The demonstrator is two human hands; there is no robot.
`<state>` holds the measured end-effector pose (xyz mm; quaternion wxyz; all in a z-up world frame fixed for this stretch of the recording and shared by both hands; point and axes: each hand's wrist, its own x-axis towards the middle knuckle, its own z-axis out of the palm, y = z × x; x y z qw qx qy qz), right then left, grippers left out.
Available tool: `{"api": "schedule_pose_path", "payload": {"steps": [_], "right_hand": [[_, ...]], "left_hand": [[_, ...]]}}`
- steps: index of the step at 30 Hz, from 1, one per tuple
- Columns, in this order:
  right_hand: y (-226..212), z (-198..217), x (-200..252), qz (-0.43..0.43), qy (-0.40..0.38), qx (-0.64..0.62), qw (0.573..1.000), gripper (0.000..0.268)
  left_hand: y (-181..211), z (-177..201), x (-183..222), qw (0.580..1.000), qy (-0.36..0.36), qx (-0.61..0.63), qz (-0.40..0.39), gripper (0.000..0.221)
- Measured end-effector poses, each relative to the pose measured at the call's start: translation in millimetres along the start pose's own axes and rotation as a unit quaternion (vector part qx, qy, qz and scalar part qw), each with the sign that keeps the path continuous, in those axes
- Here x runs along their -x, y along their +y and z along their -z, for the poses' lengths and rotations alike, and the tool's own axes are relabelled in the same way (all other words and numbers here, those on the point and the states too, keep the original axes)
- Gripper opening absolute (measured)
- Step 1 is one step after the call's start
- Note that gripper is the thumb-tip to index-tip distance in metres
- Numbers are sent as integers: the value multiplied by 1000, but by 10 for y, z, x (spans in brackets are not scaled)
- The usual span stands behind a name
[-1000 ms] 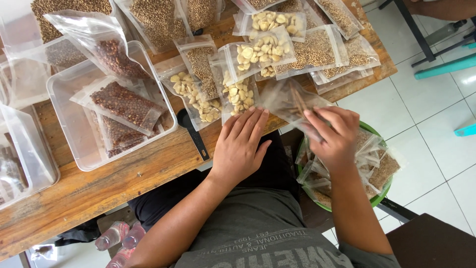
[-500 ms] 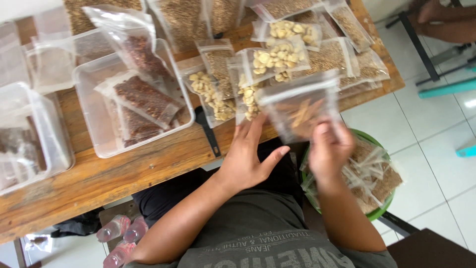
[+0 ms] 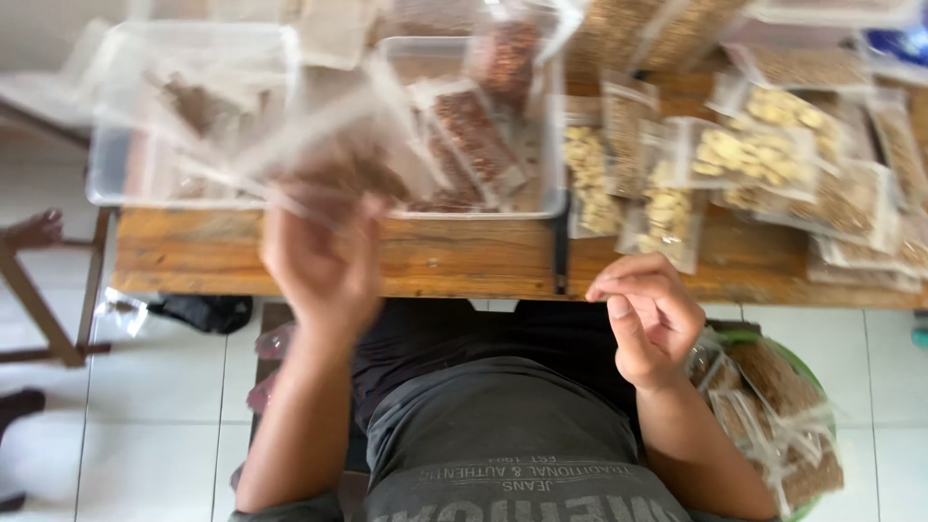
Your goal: Organizing small plastic bags of various spices into larger plastic storage containers on a wooden table.
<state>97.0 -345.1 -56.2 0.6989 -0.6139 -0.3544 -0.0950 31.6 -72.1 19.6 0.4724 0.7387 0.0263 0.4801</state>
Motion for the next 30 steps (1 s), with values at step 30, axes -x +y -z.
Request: {"api": "schedule_pose_path", "payload": {"steps": [30], "right_hand": [[-181, 1139, 161, -11, 134, 367, 921, 6]], "left_hand": [[-480, 140, -45, 883, -107, -456, -36, 28]]}}
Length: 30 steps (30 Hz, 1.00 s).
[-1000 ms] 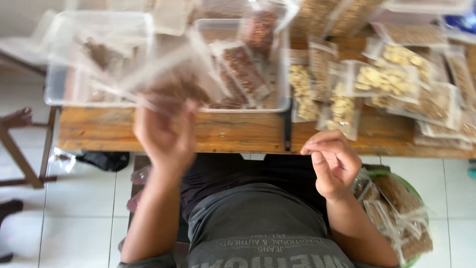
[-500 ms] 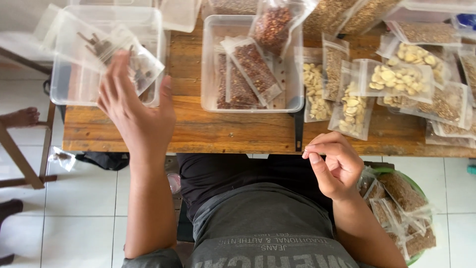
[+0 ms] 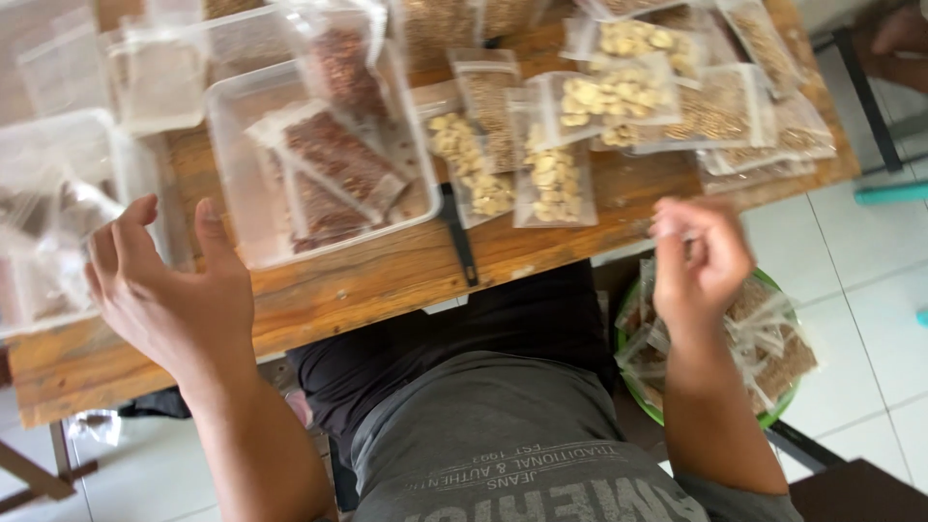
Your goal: Organizing small plastic bags of various spices into larger plastic storage containers on a wooden table.
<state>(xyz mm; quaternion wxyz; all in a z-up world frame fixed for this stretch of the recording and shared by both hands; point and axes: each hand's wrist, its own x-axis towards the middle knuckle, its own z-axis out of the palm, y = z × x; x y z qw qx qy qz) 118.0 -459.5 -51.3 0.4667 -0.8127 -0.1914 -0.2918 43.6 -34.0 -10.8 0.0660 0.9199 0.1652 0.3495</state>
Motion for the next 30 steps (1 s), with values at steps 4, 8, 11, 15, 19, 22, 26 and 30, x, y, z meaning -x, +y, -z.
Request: {"api": "schedule_pose_path", "payload": {"steps": [4, 8, 11, 15, 19, 22, 26, 30], "right_hand": [[247, 348, -148, -19, 67, 137, 988, 16], [685, 626, -162, -193, 56, 218, 955, 36], [896, 711, -216, -234, 33, 261, 936, 50], [986, 712, -268, -284, 1, 247, 926, 61], [966, 788, -268, -242, 20, 236, 941, 45], [842, 817, -297, -263, 15, 186, 946, 37], [854, 863, -302, -231, 27, 182, 955, 36], [904, 895, -323, -388, 47, 173, 904, 65]], "left_hand": [[495, -22, -79, 992, 36, 89, -76, 28], [968, -246, 34, 952, 105, 210, -194, 29], [1584, -276, 114, 928, 9, 275, -250, 30], [2448, -431, 198, 850, -192, 347, -347, 40], [3070, -716, 352, 830, -213, 296, -422, 47], [3434, -982, 362, 827, -206, 230, -470, 65], [3829, -1347, 263, 812, -224, 83, -532, 69], [3963, -1594, 230, 808, -265, 46, -524, 79]]}}
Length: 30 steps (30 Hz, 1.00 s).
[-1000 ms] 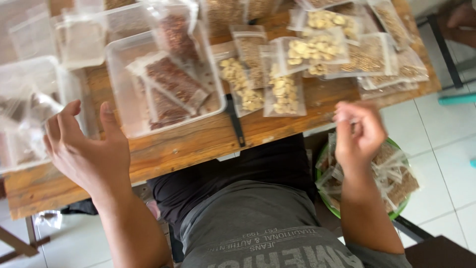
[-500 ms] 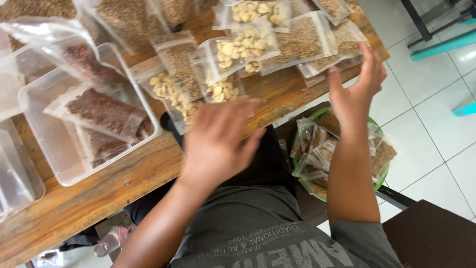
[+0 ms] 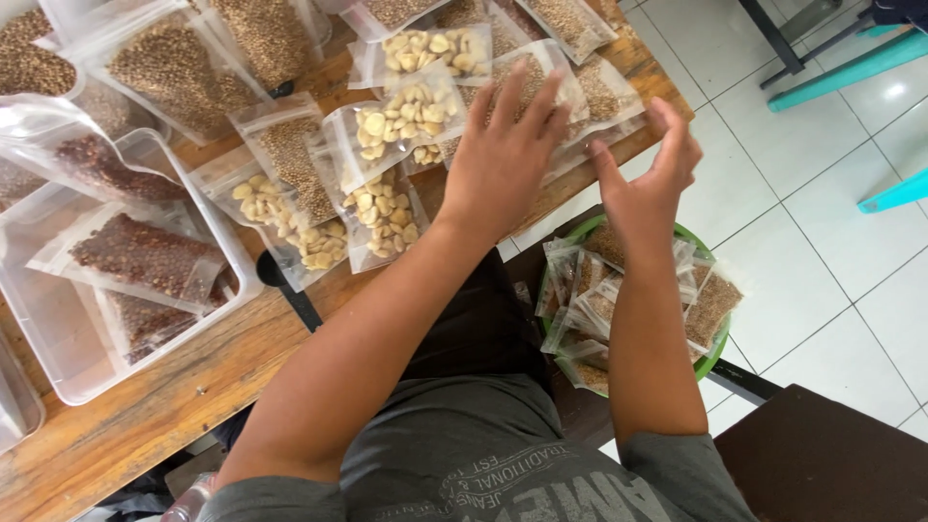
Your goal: Organizing small plastic bags of various spices into larger plastic storage containers on a wooden table.
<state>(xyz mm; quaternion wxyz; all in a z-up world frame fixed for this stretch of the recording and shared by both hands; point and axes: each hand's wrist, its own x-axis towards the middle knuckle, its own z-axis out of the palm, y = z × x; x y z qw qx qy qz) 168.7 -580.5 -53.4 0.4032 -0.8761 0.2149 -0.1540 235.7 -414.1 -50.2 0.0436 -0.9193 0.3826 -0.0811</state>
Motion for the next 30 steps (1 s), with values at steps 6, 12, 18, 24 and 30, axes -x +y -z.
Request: {"api": "schedule_pose_path", "payload": {"steps": [6, 12, 18, 24, 30], "right_hand": [[102, -33, -48, 61, 55, -65, 995, 53], [514, -220, -251, 140, 153, -198, 958, 38], [449, -163, -353, 130, 186, -302, 926, 41], [447, -96, -597, 230, 250, -245, 908, 32], [544, 9, -758, 51, 236, -362, 900, 24]], "left_hand": [[47, -251, 214, 990, 135, -35, -4, 53], [58, -163, 530, 976, 216, 2, 9, 46], [59, -96, 732, 982, 189, 19, 14, 46], [50, -191, 815, 992, 114, -32, 40, 52], [80, -251, 776, 996, 64, -39, 56, 63]]}}
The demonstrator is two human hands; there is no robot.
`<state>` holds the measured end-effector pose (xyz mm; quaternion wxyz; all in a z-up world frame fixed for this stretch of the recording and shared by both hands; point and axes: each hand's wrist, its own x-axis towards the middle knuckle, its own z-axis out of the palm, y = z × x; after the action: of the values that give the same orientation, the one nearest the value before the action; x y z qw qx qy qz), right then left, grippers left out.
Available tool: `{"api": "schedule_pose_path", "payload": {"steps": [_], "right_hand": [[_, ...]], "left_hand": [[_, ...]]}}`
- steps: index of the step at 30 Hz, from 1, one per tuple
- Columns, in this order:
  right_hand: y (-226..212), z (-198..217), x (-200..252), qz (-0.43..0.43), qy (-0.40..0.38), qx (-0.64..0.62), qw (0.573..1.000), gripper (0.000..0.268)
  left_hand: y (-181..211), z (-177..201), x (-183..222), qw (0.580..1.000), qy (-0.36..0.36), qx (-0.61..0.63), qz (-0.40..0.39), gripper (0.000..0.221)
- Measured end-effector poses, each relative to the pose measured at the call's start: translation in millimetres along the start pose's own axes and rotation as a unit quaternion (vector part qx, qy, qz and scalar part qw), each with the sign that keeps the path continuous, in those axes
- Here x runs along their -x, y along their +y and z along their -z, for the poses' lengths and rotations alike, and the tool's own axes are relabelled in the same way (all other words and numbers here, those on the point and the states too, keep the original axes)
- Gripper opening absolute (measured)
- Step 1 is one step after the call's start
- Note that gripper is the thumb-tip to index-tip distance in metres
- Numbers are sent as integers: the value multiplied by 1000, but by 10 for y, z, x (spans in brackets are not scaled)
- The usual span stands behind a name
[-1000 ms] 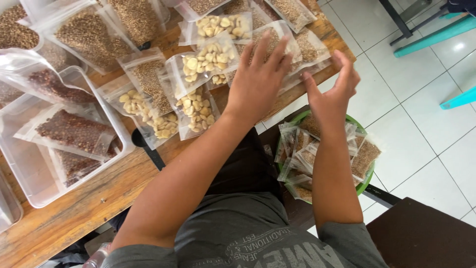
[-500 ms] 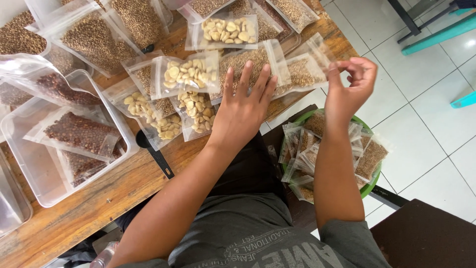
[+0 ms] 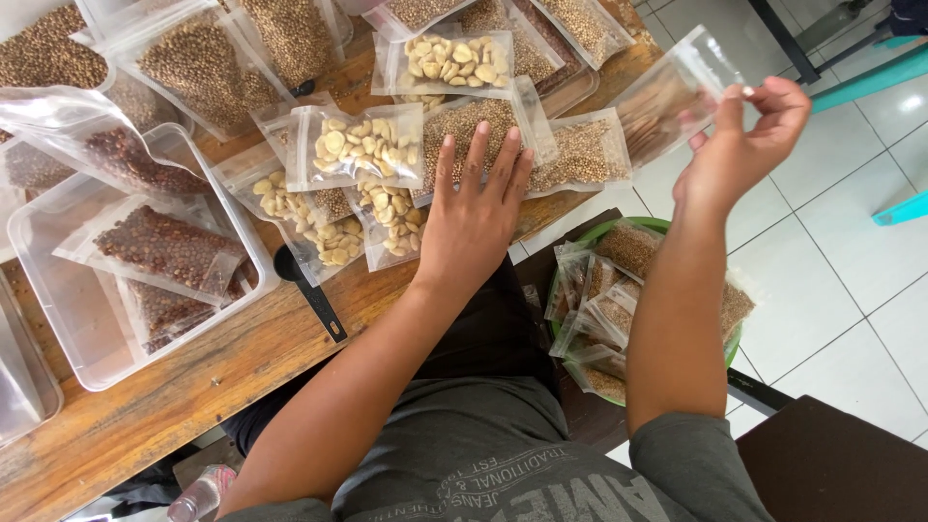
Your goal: Organizing small plastic bags of various spices into larger plastic storage containers on a wooden table.
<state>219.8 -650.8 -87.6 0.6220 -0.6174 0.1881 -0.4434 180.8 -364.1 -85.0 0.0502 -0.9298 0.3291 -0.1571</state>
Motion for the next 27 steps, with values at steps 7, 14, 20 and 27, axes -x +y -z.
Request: {"api": "schedule_pose_path", "payload": {"steps": [7, 14, 20, 27], "right_hand": [[2, 189, -346, -24, 58, -12, 998, 25], [-635, 99, 24, 80, -21, -57, 995, 19], [-1052, -310, 772, 118, -156, -111, 974, 24], [-1300, -696, 1579, 139, -293, -192, 926, 26]], "left_hand": [[40, 42, -45, 996, -84, 31, 13, 78], [18, 400, -79, 987, -102, 119, 22, 86], [-5, 753, 168, 908, 146, 378, 102, 80], [-403, 1285, 642, 728, 197, 640, 143, 27]]}}
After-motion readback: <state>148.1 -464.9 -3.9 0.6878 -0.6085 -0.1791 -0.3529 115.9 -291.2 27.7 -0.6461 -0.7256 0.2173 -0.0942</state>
